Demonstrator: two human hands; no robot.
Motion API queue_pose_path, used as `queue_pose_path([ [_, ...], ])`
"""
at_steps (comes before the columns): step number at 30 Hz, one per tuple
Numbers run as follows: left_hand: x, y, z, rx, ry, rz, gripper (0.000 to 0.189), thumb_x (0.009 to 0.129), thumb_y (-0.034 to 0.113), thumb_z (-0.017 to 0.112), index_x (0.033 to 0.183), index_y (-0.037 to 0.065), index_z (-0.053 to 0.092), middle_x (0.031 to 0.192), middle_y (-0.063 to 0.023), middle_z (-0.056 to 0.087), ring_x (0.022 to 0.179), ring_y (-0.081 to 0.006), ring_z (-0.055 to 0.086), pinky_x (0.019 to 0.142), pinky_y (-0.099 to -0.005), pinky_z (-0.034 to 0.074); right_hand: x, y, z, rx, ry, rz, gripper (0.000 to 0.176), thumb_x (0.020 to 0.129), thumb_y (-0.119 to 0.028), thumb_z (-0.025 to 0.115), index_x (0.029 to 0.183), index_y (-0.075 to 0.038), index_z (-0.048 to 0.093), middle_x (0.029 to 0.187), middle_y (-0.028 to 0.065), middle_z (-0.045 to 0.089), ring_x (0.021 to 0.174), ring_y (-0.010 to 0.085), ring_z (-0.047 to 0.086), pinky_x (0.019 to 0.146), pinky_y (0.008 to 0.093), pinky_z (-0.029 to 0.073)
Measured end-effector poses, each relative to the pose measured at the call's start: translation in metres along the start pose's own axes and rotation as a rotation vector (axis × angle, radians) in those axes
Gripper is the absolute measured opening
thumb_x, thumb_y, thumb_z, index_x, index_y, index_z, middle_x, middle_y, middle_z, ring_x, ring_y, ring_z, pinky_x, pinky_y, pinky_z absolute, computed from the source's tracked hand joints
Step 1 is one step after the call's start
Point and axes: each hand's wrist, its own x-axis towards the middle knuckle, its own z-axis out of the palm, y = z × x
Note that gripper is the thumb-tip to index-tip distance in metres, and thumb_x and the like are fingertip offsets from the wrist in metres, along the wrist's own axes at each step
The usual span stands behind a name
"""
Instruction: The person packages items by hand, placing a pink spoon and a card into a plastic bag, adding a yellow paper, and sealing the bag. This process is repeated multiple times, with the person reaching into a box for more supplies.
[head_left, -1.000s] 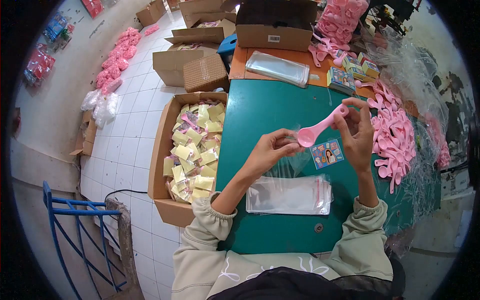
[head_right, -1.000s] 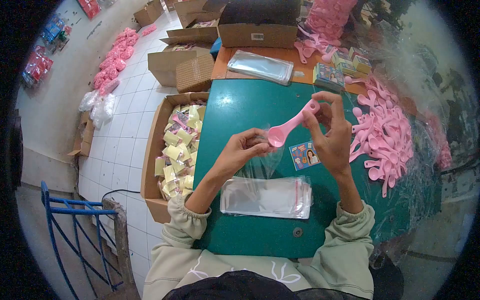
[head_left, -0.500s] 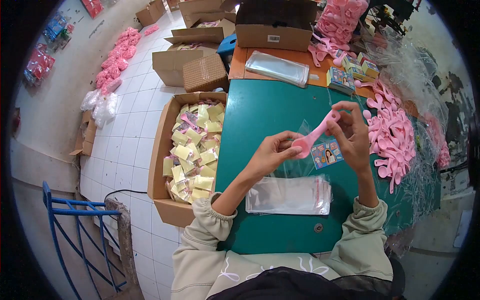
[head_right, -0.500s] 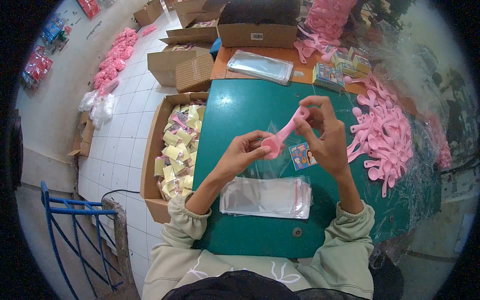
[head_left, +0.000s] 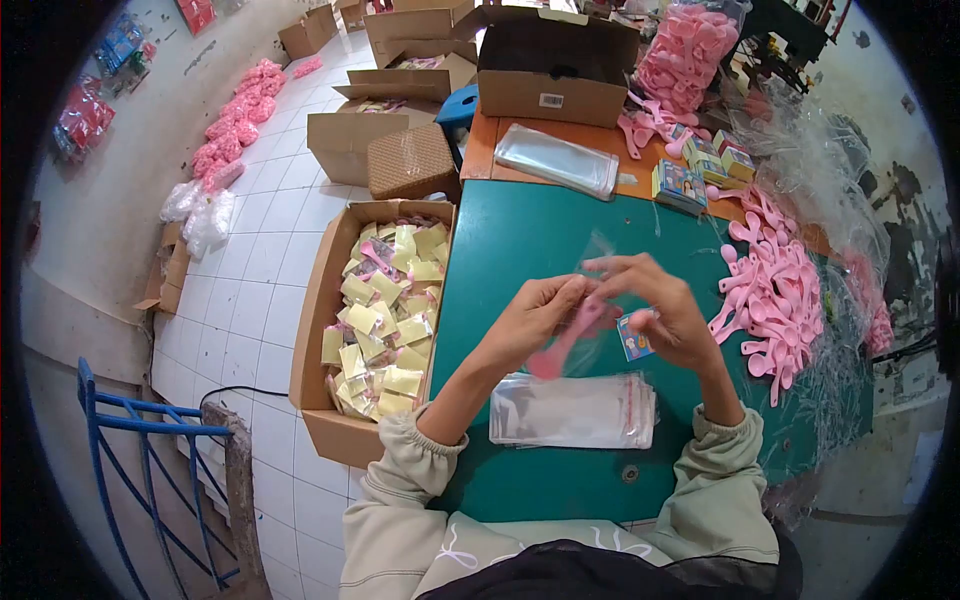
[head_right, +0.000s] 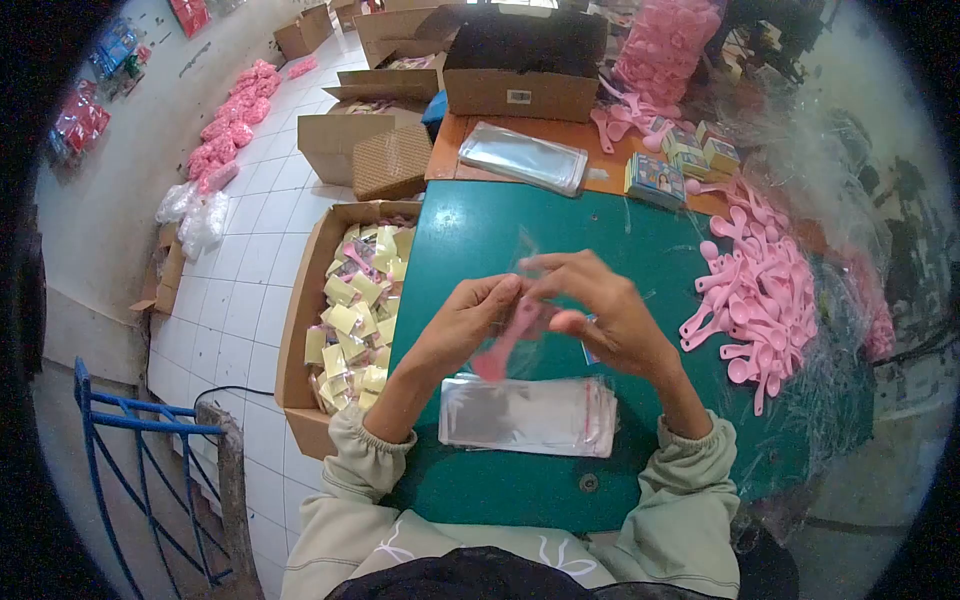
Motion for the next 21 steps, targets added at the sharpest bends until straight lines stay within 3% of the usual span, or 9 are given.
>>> queue_pose_path([
  [2, -0.001, 0.007, -0.002, -0.059, 0.000, 0.053, 0.040, 0.099, 0.028, 0.037, 0.114, -0.004, 0.055, 0.099, -0.0133, 0.065, 0.089, -0.0162, 0.063, 0.080, -0.0267, 0.050, 0.014, 0.017, -0.011, 0.180, -0.193, -0.122, 0.069, 0.088, -0.064, 0.032, 0.108, -0.004, 0.060, 0.128, 0.0146, 0.048, 0.109, 0.0254, 0.052, 0.090, 0.0428, 0.042],
  [4, -0.005, 0.010, -0.007, -0.088, 0.005, 0.087, 0.039, 0.099, 0.028, 0.037, 0.114, -0.004, 0.054, 0.100, -0.0139, 0.065, 0.090, -0.0167, 0.063, 0.080, -0.0265, 0.050, 0.033, 0.054, -0.050, 0.456, -0.087, 0.029, 0.061, 0.089, -0.060, 0.038, 0.106, -0.007, 0.063, 0.119, 0.0120, 0.055, 0.103, 0.0235, 0.055, 0.086, 0.0405, 0.044],
  [6, -0.008, 0.012, -0.014, -0.084, 0.016, 0.116, 0.039, 0.099, 0.028, 0.037, 0.115, -0.003, 0.054, 0.100, -0.0144, 0.065, 0.092, -0.0172, 0.063, 0.081, -0.0261, 0.050, 0.045, 0.143, -0.100, -0.239, 0.209, 0.358, 0.051, 0.088, -0.047, 0.050, 0.102, 0.001, 0.063, 0.102, 0.0146, 0.063, 0.090, 0.0269, 0.060, 0.076, 0.0350, 0.047],
  [7, -0.009, 0.014, -0.016, -0.079, 0.024, 0.116, 0.039, 0.099, 0.028, 0.037, 0.115, -0.003, 0.054, 0.100, -0.0144, 0.065, 0.092, -0.0173, 0.063, 0.081, -0.0258, 0.050, 0.043, 0.192, -0.124, -0.611, 0.258, 0.440, 0.046, 0.085, -0.041, 0.056, 0.096, 0.003, 0.063, 0.097, 0.0205, 0.063, 0.086, 0.0338, 0.061, 0.073, 0.0387, 0.048],
  [9, -0.013, 0.016, -0.018, -0.067, 0.041, 0.118, 0.039, 0.099, 0.028, 0.037, 0.116, -0.003, 0.054, 0.101, -0.0144, 0.065, 0.093, -0.0175, 0.063, 0.080, -0.0252, 0.050, 0.018, 0.265, -0.141, -1.007, 0.525, 0.486, 0.039, 0.082, -0.036, 0.059, 0.084, 0.003, 0.066, 0.086, 0.0225, 0.064, 0.083, 0.0389, 0.061, 0.073, 0.0443, 0.047],
  [12, -0.013, 0.011, -0.020, -0.116, 0.018, 0.106, 0.039, 0.099, 0.029, 0.037, 0.116, -0.002, 0.054, 0.101, -0.0140, 0.065, 0.093, -0.0168, 0.063, 0.079, -0.0241, 0.049, 0.007, 0.285, -0.144, -0.855, 0.492, 0.830, 0.029, 0.075, -0.026, 0.064, 0.082, 0.003, 0.064, 0.084, 0.0264, 0.063, 0.081, 0.0381, 0.062, 0.073, 0.0459, 0.046],
  [15, -0.011, 0.011, -0.020, -0.124, 0.029, 0.048, 0.039, 0.099, 0.029, 0.038, 0.117, -0.002, 0.054, 0.101, -0.0132, 0.065, 0.092, -0.0164, 0.063, 0.078, -0.0247, 0.050, 0.006, 0.270, -0.135, -0.990, 0.594, 0.662, 0.028, 0.073, -0.022, 0.065, 0.083, 0.004, 0.062, 0.082, 0.0256, 0.063, 0.080, 0.0392, 0.062, 0.072, 0.0460, 0.047],
  [18, -0.010, 0.008, -0.019, -0.121, 0.014, -0.005, 0.038, 0.098, 0.028, 0.040, 0.116, -0.002, 0.054, 0.101, -0.0126, 0.065, 0.091, -0.0152, 0.062, 0.079, -0.0248, 0.049, 0.013, 0.244, -0.129, -0.976, 0.710, 0.681, 0.024, 0.071, -0.017, 0.066, 0.083, 0.004, 0.062, 0.080, 0.0231, 0.064, 0.076, 0.0326, 0.064, 0.067, 0.0414, 0.049],
  [21, -0.012, 0.010, -0.021, 0.109, -0.042, 0.027, 0.042, 0.098, 0.033, 0.040, 0.116, -0.002, 0.055, 0.103, -0.0140, 0.064, 0.094, -0.0170, 0.062, 0.081, -0.0267, 0.049, 0.014, 0.201, -0.120, -0.628, 0.571, 0.317, 0.018, 0.078, -0.011, 0.063, 0.088, 0.003, 0.060, 0.079, 0.0149, 0.065, 0.069, 0.0197, 0.063, 0.059, 0.0323, 0.049],
])
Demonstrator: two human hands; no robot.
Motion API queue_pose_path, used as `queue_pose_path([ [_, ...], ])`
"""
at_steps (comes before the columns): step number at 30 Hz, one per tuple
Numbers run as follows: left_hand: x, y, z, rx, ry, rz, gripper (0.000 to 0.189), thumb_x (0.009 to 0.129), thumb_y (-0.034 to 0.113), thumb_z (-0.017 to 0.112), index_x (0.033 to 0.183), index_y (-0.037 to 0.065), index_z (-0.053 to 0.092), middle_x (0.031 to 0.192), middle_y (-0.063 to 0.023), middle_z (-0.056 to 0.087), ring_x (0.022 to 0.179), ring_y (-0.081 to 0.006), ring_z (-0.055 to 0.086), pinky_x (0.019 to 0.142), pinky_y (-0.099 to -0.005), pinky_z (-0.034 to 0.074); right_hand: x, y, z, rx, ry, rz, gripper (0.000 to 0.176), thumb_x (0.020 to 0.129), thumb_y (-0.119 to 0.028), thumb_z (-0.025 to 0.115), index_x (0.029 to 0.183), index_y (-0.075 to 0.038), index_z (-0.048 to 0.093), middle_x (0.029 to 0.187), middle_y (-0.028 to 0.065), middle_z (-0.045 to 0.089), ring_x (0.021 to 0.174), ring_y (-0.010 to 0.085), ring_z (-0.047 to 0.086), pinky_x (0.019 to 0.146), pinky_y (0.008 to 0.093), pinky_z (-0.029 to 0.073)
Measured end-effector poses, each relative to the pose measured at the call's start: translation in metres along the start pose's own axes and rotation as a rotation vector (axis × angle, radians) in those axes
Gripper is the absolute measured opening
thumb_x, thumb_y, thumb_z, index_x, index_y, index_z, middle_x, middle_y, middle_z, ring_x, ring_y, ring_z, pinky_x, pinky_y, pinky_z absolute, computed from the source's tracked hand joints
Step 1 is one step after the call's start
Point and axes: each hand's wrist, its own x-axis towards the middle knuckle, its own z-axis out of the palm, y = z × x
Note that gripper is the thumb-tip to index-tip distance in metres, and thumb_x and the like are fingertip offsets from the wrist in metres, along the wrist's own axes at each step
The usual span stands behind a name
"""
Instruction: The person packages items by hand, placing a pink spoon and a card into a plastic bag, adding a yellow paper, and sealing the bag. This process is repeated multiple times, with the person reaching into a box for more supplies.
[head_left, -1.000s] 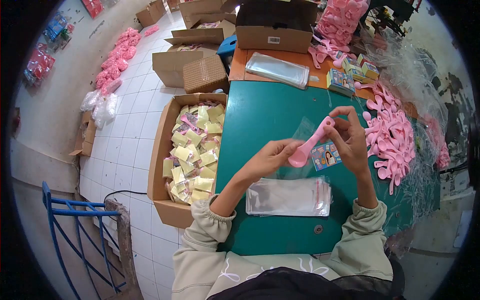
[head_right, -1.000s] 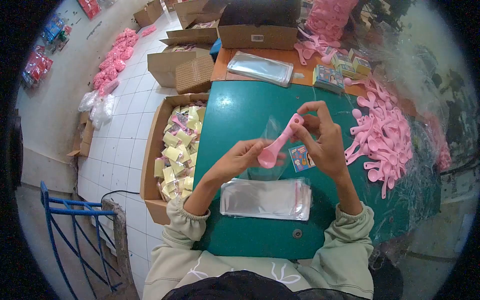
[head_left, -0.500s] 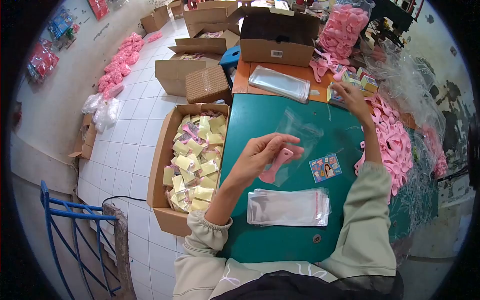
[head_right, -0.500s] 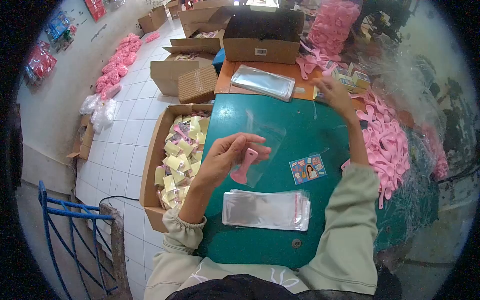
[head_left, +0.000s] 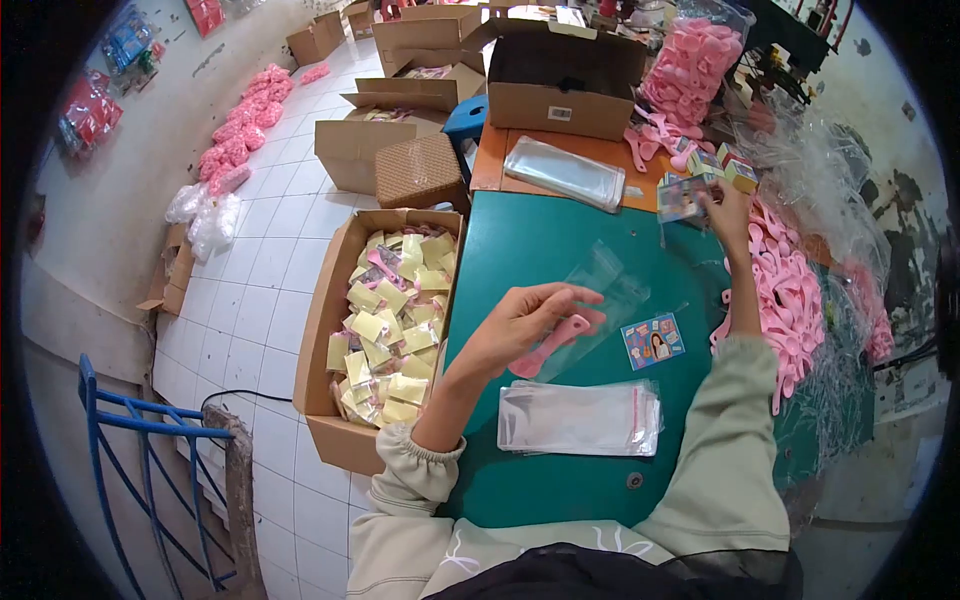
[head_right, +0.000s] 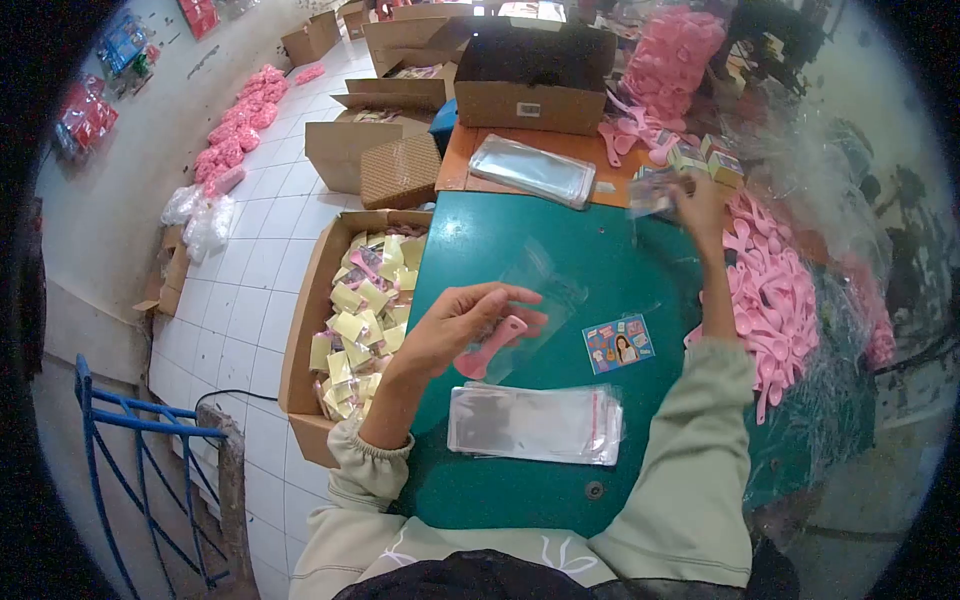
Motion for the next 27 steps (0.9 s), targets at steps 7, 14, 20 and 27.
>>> queue_pose_path([
  [7, 0.004, -0.005, 0.002, 0.042, -0.011, -0.091, 0.039, 0.097, 0.031, 0.042, 0.112, -0.002, 0.057, 0.097, -0.0103, 0.066, 0.086, -0.0102, 0.059, 0.076, -0.0228, 0.048, -0.093, -0.202, -0.083, 0.812, -0.393, 0.181, 0.009, 0.086, -0.003, 0.058, 0.094, -0.001, 0.053, 0.078, 0.0040, 0.060, 0.060, 0.0068, 0.056, 0.052, 0.0213, 0.045],
  [14, -0.001, -0.003, 0.007, 0.131, -0.047, -0.021, 0.035, 0.098, 0.027, 0.041, 0.100, -0.001, 0.061, 0.081, -0.0038, 0.065, 0.068, -0.0056, 0.049, 0.061, -0.0210, 0.043, -0.095, -0.211, -0.105, 0.474, -0.542, 0.098, 0.008, 0.085, 0.000, 0.057, 0.090, 0.001, 0.051, 0.073, 0.0046, 0.060, 0.059, 0.0057, 0.055, 0.052, 0.0209, 0.045],
  [20, 0.004, -0.007, 0.007, 0.345, -0.064, -0.054, 0.031, 0.096, 0.026, 0.045, 0.102, 0.001, 0.062, 0.080, -0.0076, 0.066, 0.068, -0.0079, 0.055, 0.063, -0.0245, 0.046, -0.096, -0.212, -0.102, 0.382, -0.645, -0.041, 0.014, 0.082, -0.001, 0.060, 0.087, 0.001, 0.048, 0.067, 0.0095, 0.055, 0.058, 0.0110, 0.055, 0.052, 0.0268, 0.044],
  [27, 0.001, -0.011, 0.024, 0.490, -0.029, 0.045, 0.037, 0.091, 0.026, 0.053, 0.121, 0.004, 0.053, 0.079, -0.0154, 0.066, 0.066, -0.0177, 0.062, 0.063, -0.0298, 0.048, -0.111, -0.216, -0.072, 0.305, -0.760, -0.363, 0.020, 0.074, -0.008, 0.066, 0.088, -0.002, 0.052, 0.073, 0.0145, 0.059, 0.068, 0.0361, 0.057, 0.063, 0.0396, 0.045],
])
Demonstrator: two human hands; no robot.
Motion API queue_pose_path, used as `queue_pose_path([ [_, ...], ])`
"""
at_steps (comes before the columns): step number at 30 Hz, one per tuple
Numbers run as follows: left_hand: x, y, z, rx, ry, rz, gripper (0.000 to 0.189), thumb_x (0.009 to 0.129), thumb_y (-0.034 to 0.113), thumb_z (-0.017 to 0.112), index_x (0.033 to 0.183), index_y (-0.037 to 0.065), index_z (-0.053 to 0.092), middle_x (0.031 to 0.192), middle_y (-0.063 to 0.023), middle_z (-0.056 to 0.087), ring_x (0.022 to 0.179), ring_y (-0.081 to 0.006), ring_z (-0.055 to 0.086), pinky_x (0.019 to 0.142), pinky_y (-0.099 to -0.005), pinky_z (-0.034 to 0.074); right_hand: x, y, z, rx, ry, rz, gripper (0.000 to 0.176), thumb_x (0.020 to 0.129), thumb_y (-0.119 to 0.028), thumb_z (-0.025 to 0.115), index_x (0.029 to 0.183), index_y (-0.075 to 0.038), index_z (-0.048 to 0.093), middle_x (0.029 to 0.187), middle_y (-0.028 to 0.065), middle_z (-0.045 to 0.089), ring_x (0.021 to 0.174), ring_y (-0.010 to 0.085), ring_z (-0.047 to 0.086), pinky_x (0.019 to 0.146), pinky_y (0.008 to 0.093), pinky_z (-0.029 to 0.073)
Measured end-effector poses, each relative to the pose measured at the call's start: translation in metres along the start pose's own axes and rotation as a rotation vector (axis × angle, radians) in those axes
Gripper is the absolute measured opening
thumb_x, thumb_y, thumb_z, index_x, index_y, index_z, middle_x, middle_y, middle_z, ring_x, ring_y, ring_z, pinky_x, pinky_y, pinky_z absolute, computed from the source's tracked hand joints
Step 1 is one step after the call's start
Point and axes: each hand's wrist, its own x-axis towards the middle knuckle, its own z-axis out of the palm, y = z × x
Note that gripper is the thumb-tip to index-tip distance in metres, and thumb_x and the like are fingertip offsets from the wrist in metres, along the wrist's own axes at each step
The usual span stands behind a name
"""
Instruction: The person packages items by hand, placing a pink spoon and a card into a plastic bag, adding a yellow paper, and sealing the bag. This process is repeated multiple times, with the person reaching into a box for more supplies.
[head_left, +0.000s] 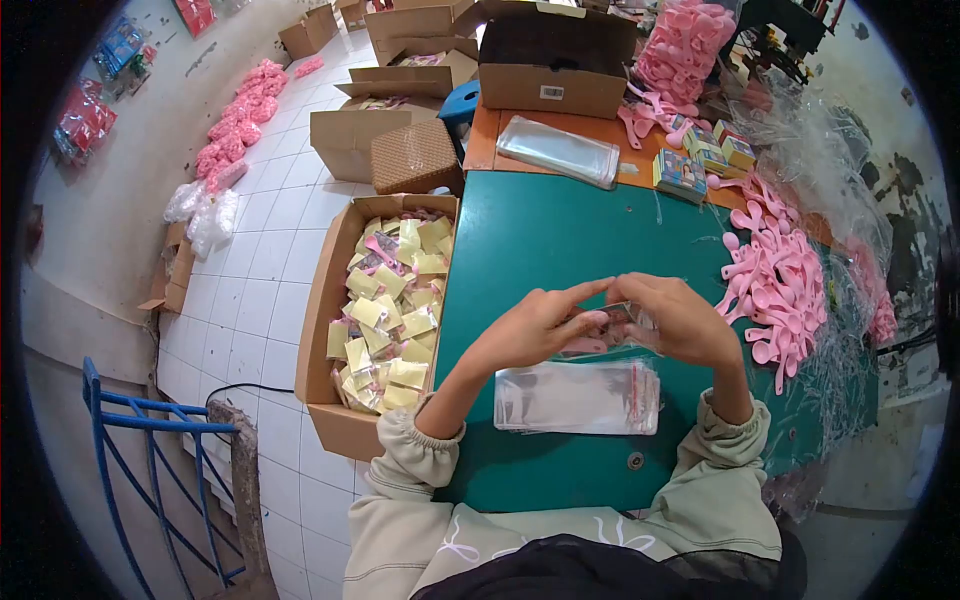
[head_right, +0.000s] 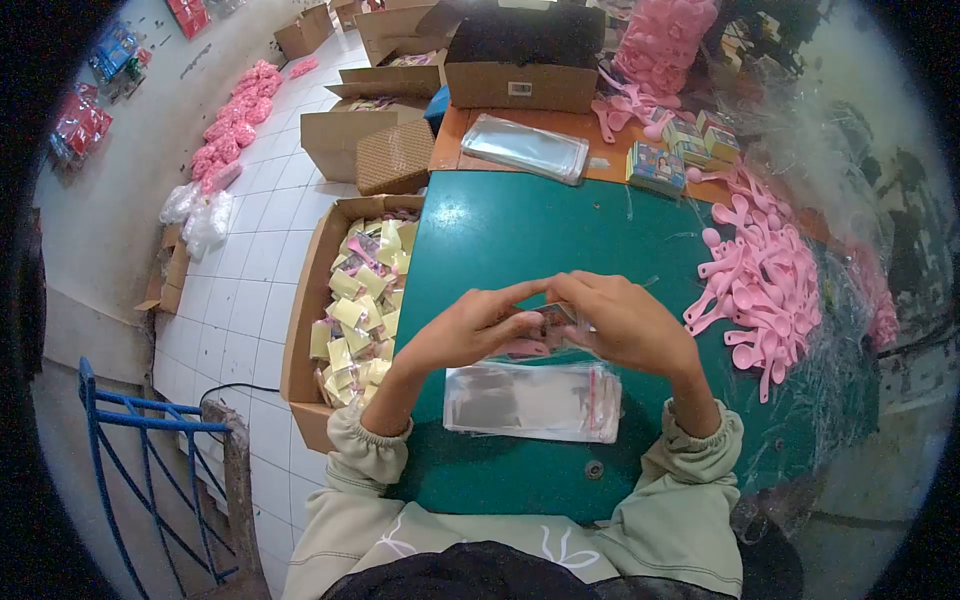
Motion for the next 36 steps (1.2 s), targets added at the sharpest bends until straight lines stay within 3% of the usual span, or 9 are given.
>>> queue_pose_path([
  [6, -0.001, 0.009, -0.023, 0.203, -0.069, -0.297, 0.051, 0.087, 0.030, 0.061, 0.129, 0.005, 0.046, 0.085, -0.0130, 0.067, 0.074, -0.0112, 0.060, 0.065, -0.0257, 0.048, 0.006, 0.023, 0.006, 0.289, 0.004, 0.185, 0.022, 0.069, -0.008, 0.070, 0.068, -0.002, 0.049, 0.062, 0.0069, 0.050, 0.061, 0.0155, 0.053, 0.056, 0.0297, 0.042],
  [8, -0.005, -0.026, -0.033, -0.088, -0.050, -0.109, 0.055, 0.084, 0.029, 0.065, 0.130, 0.006, 0.044, 0.089, -0.0103, 0.066, 0.078, -0.0109, 0.060, 0.066, -0.0249, 0.048, 0.008, 0.046, 0.005, 0.438, 0.088, 0.218, 0.028, 0.067, -0.009, 0.074, 0.065, -0.003, 0.047, 0.061, -0.0012, 0.044, 0.062, 0.0044, 0.042, 0.053, 0.0212, 0.036],
  [15, -0.010, -0.036, -0.039, -0.468, 0.124, -0.099, 0.058, 0.085, 0.013, 0.063, 0.135, 0.010, 0.035, 0.098, -0.0066, 0.063, 0.087, -0.0103, 0.060, 0.072, -0.0257, 0.053, 0.009, 0.054, -0.006, 0.777, 0.094, 0.367, 0.021, 0.075, -0.014, 0.071, 0.068, -0.004, 0.054, 0.063, -0.0028, 0.050, 0.058, 0.0051, 0.044, 0.051, 0.0228, 0.035],
  [22, -0.006, -0.043, -0.029, -0.341, 0.151, -0.046, 0.057, 0.087, 0.014, 0.062, 0.136, 0.010, 0.033, 0.102, -0.0118, 0.062, 0.091, -0.0141, 0.061, 0.070, -0.0269, 0.054, 0.010, 0.056, 0.002, 0.566, 0.182, 0.355, 0.016, 0.076, -0.012, 0.069, 0.074, 0.000, 0.059, 0.062, 0.0001, 0.055, 0.058, 0.0056, 0.049, 0.055, 0.0232, 0.041],
  [25, -0.004, -0.052, -0.014, -0.128, 0.405, -0.133, 0.061, 0.092, 0.022, 0.055, 0.140, 0.009, 0.020, 0.101, -0.0158, 0.063, 0.091, -0.0199, 0.064, 0.074, -0.0302, 0.054, 0.013, 0.054, 0.009, 0.349, 0.337, 0.294, 0.016, 0.074, -0.011, 0.070, 0.080, 0.001, 0.060, 0.065, 0.0026, 0.057, 0.061, 0.0076, 0.053, 0.058, 0.0245, 0.044],
  [27, -0.007, -0.047, -0.010, -0.486, 0.255, -0.252, 0.064, 0.095, 0.026, 0.046, 0.141, 0.009, 0.006, 0.104, -0.0191, 0.061, 0.093, -0.0238, 0.063, 0.077, -0.0325, 0.054, 0.019, 0.037, 0.019, 0.277, 0.432, 0.315, 0.020, 0.074, -0.011, 0.071, 0.088, 0.000, 0.061, 0.073, 0.0062, 0.061, 0.064, 0.0116, 0.057, 0.062, 0.0271, 0.046],
  [30, -0.012, -0.050, -0.009, -0.706, 0.119, -0.323, 0.064, 0.099, 0.028, 0.034, 0.141, 0.011, -0.011, 0.108, -0.0219, 0.058, 0.096, -0.0280, 0.063, 0.079, -0.0355, 0.053, 0.019, 0.027, 0.029, 0.146, 0.117, 0.053, 0.029, 0.075, -0.013, 0.070, 0.100, -0.003, 0.060, 0.092, 0.0111, 0.060, 0.075, 0.0209, 0.060, 0.070, 0.0325, 0.047],
  [33, -0.021, -0.048, -0.012, -0.739, 0.097, -0.398, 0.065, 0.099, 0.017, 0.031, 0.141, 0.015, -0.018, 0.113, -0.0235, 0.055, 0.098, -0.0290, 0.062, 0.079, -0.0363, 0.054, 0.016, 0.025, 0.039, 0.090, -0.074, 0.050, 0.037, 0.072, -0.010, 0.073, 0.106, -0.005, 0.060, 0.100, 0.0091, 0.057, 0.081, 0.0219, 0.059, 0.071, 0.0322, 0.048],
  [36, -0.029, -0.044, -0.008, -0.706, 0.097, -0.415, 0.067, 0.098, 0.012, 0.033, 0.141, 0.016, -0.017, 0.111, -0.0232, 0.056, 0.098, -0.0271, 0.062, 0.080, -0.0358, 0.054, 0.015, 0.031, 0.055, 0.027, -0.072, 0.022, 0.028, 0.073, -0.010, 0.072, 0.097, -0.005, 0.059, 0.094, 0.0095, 0.055, 0.082, 0.0252, 0.057, 0.070, 0.0344, 0.047],
])
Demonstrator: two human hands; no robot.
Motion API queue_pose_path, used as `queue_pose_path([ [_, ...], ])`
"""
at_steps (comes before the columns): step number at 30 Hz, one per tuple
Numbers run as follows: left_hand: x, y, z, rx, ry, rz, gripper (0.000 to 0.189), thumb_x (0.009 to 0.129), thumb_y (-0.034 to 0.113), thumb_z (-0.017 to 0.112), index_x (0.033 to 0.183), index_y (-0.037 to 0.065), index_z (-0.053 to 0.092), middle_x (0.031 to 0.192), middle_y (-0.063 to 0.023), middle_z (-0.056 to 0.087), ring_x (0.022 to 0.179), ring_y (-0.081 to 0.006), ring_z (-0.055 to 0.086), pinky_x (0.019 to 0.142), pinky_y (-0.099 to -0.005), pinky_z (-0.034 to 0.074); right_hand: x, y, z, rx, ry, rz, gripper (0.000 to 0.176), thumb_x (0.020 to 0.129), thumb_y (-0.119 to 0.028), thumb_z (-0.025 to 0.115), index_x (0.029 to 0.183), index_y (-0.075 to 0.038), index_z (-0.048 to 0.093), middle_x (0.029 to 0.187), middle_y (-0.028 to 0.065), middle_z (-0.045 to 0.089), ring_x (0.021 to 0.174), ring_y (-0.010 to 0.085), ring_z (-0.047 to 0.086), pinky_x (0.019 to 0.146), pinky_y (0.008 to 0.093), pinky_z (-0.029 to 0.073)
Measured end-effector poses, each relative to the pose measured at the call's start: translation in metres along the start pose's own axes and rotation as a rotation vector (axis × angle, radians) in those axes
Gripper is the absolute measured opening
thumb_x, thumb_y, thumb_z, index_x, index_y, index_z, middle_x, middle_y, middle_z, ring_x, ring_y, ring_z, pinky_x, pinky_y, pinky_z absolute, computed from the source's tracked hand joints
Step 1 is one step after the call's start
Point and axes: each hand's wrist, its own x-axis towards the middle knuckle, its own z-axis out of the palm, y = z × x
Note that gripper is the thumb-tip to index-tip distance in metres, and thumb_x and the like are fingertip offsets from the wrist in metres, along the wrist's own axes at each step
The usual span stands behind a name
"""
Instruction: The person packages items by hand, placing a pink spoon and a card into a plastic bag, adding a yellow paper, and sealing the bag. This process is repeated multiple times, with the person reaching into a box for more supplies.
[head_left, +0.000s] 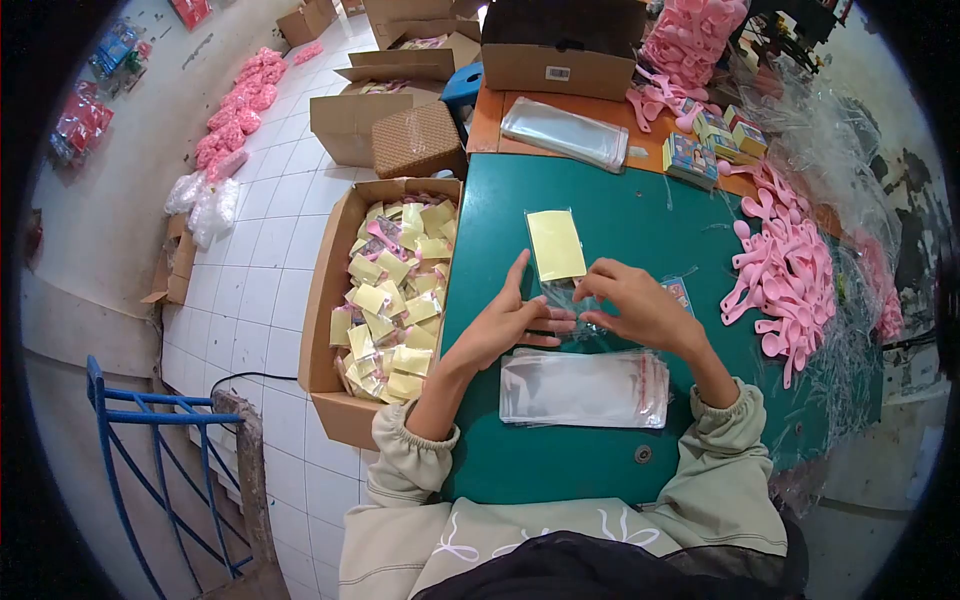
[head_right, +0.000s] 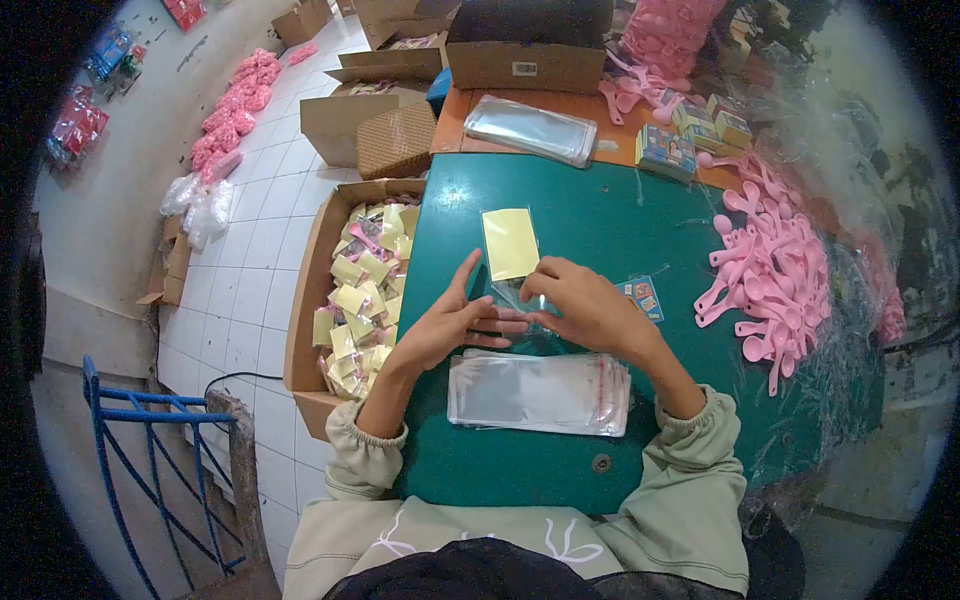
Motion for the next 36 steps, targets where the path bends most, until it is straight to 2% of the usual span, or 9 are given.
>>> queue_pose_path([
  [4, -0.004, -0.007, -0.002, 0.002, 0.017, 0.022, 0.069, 0.096, 0.009, 0.039, 0.143, 0.017, -0.011, 0.109, -0.0211, 0.057, 0.098, -0.0252, 0.061, 0.082, -0.0356, 0.053, 0.002, -0.007, 0.012, 0.021, -0.097, 0.018, 0.020, 0.076, -0.013, 0.067, 0.090, -0.005, 0.054, 0.094, 0.0112, 0.052, 0.089, 0.0300, 0.055, 0.073, 0.0391, 0.047],
  [10, -0.001, -0.014, -0.004, 0.031, 0.052, 0.111, 0.068, 0.095, 0.009, 0.044, 0.145, 0.017, -0.003, 0.101, -0.0160, 0.059, 0.092, -0.0197, 0.062, 0.082, -0.0308, 0.053, 0.004, -0.013, 0.021, 0.078, -0.022, -0.045, 0.020, 0.074, -0.011, 0.066, 0.087, -0.003, 0.053, 0.090, 0.0118, 0.051, 0.084, 0.0308, 0.054, 0.072, 0.0406, 0.046],
  [16, 0.003, -0.013, -0.004, -0.033, 0.128, 0.047, 0.066, 0.094, 0.009, 0.048, 0.144, 0.014, 0.006, 0.097, -0.0145, 0.059, 0.086, -0.0172, 0.063, 0.076, -0.0295, 0.054, 0.004, -0.017, 0.031, -0.080, 0.123, -0.231, 0.017, 0.071, -0.008, 0.065, 0.083, -0.001, 0.054, 0.083, 0.0120, 0.052, 0.081, 0.0302, 0.054, 0.070, 0.0391, 0.046],
  [22, 0.013, -0.020, -0.004, 0.120, 0.167, 0.152, 0.068, 0.090, -0.001, 0.049, 0.143, 0.010, 0.007, 0.094, -0.0172, 0.062, 0.082, -0.0188, 0.064, 0.076, -0.0300, 0.054, 0.002, -0.013, 0.038, -0.038, -0.011, -0.199, 0.018, 0.070, -0.001, 0.065, 0.082, -0.005, 0.052, 0.082, 0.0089, 0.049, 0.078, 0.0263, 0.053, 0.069, 0.0353, 0.046],
  [27, 0.008, -0.018, -0.004, 0.185, 0.188, 0.173, 0.066, 0.089, -0.003, 0.044, 0.143, 0.008, 0.007, 0.095, -0.0214, 0.063, 0.087, -0.0218, 0.065, 0.077, -0.0310, 0.053, -0.020, -0.004, -0.012, 0.404, -0.136, -0.097, 0.014, 0.075, -0.005, 0.063, 0.076, -0.004, 0.049, 0.076, 0.0063, 0.046, 0.072, 0.0187, 0.049, 0.063, 0.0304, 0.042],
  [30, 0.006, -0.013, -0.004, 0.111, 0.094, 0.126, 0.060, 0.090, -0.002, 0.043, 0.141, 0.006, 0.011, 0.094, -0.0207, 0.064, 0.088, -0.0226, 0.065, 0.077, -0.0301, 0.053, -0.061, 0.031, -0.078, 0.647, -0.050, 0.046, 0.013, 0.074, -0.007, 0.063, 0.073, -0.004, 0.050, 0.073, 0.0038, 0.046, 0.071, 0.0139, 0.047, 0.061, 0.0256, 0.038],
  [32, 0.006, -0.012, -0.001, 0.093, 0.095, 0.101, 0.053, 0.089, -0.002, 0.041, 0.137, 0.003, 0.020, 0.092, -0.0190, 0.065, 0.084, -0.0218, 0.067, 0.075, -0.0284, 0.052, -0.104, 0.090, -0.129, 0.568, 0.087, 0.195, 0.016, 0.077, -0.013, 0.066, 0.081, -0.004, 0.054, 0.079, 0.0004, 0.048, 0.074, 0.0104, 0.048, 0.066, 0.0237, 0.039],
  [33, 0.006, -0.013, -0.001, 0.129, 0.081, 0.106, 0.048, 0.090, -0.002, 0.041, 0.134, 0.002, 0.024, 0.092, -0.0188, 0.065, 0.085, -0.0219, 0.067, 0.075, -0.0281, 0.052, -0.121, 0.118, -0.153, 0.521, 0.294, 0.420, 0.016, 0.076, -0.010, 0.066, 0.085, -0.003, 0.054, 0.078, 0.0043, 0.052, 0.077, 0.0162, 0.054, 0.066, 0.0279, 0.044],
  [36, 0.001, -0.007, 0.002, 0.237, 0.095, 0.106, 0.028, 0.092, 0.001, 0.039, 0.120, 0.000, 0.041, 0.096, -0.0179, 0.064, 0.087, -0.0210, 0.066, 0.075, -0.0275, 0.052, -0.139, 0.158, -0.170, 0.763, 0.012, 0.220, 0.040, 0.081, -0.025, 0.060, 0.111, -0.009, 0.038, 0.108, 0.0084, 0.039, 0.100, 0.0274, 0.042, 0.082, 0.0446, 0.029],
])
